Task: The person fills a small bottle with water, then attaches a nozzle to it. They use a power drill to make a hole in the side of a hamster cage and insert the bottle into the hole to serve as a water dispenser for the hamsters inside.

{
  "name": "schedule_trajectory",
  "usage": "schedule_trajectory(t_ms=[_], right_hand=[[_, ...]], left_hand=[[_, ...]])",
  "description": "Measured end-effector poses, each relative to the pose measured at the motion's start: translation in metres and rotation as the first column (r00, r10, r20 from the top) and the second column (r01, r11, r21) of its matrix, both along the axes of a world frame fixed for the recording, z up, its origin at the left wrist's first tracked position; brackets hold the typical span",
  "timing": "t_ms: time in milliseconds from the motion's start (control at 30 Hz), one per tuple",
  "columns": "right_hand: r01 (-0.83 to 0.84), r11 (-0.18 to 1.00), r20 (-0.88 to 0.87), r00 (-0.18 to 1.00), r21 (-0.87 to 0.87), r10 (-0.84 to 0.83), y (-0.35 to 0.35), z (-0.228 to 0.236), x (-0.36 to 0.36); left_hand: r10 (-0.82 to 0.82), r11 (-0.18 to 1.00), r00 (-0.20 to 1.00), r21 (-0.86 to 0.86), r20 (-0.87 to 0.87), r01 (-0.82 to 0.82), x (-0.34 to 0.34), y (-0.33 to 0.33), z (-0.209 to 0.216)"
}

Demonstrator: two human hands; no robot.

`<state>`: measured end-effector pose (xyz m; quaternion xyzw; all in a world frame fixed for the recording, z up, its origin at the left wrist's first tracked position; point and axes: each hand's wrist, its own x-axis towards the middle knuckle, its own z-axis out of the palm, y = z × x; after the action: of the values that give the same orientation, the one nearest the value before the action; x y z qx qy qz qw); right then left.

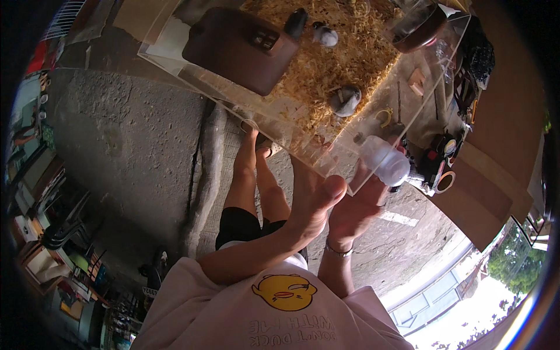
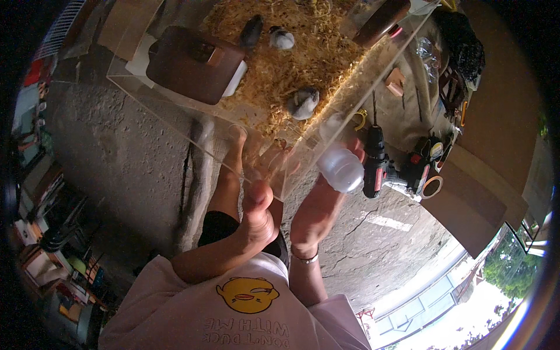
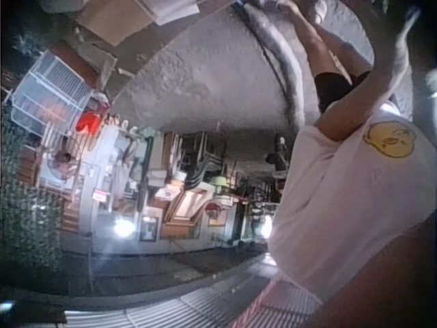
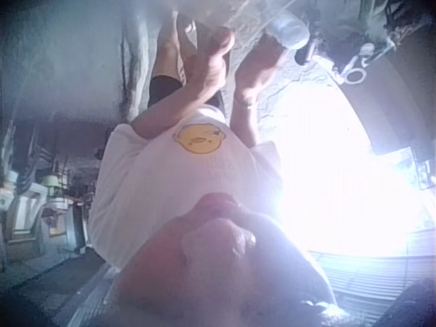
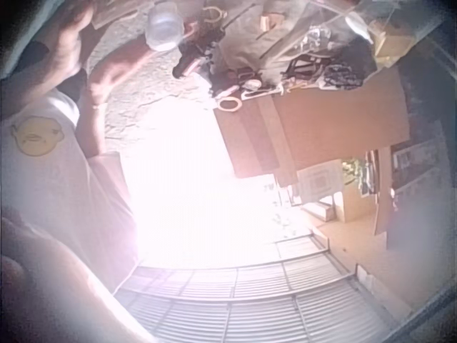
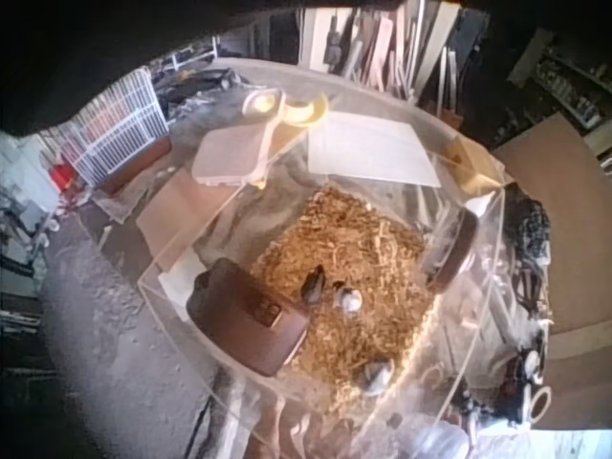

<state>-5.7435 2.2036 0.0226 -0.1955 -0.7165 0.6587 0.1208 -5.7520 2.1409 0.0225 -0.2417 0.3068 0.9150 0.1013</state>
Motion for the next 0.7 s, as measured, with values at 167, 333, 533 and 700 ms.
schedule_trajectory(t_ms=[167, 333, 533, 700], right_hand=[[0.149, 0.987, -0.079, 0.985, -0.064, -0.154, 0.001, -0.001, -0.005], [0.180, 0.980, -0.150, 0.970, -0.084, -0.191, 0.004, -0.002, -0.006], [-0.008, 1.000, -0.110, 0.994, 0.024, 0.010, 0.015, -0.003, 0.000], [-0.061, 0.992, -0.066, 0.995, 0.107, 0.069, 0.024, -0.008, 0.000]], left_hand=[[-0.014, 0.999, 0.998, 0.043, 0.059, 0.011, 0.001, -0.005, 0.004], [0.006, 1.000, 0.998, 0.020, 0.064, -0.008, -0.005, -0.007, 0.015], [-0.019, 0.999, 0.996, 0.032, 0.085, 0.016, 0.007, -0.003, -0.007], [-0.013, 0.998, 0.999, 0.063, 0.051, 0.009, 0.005, 0.001, -0.013]])
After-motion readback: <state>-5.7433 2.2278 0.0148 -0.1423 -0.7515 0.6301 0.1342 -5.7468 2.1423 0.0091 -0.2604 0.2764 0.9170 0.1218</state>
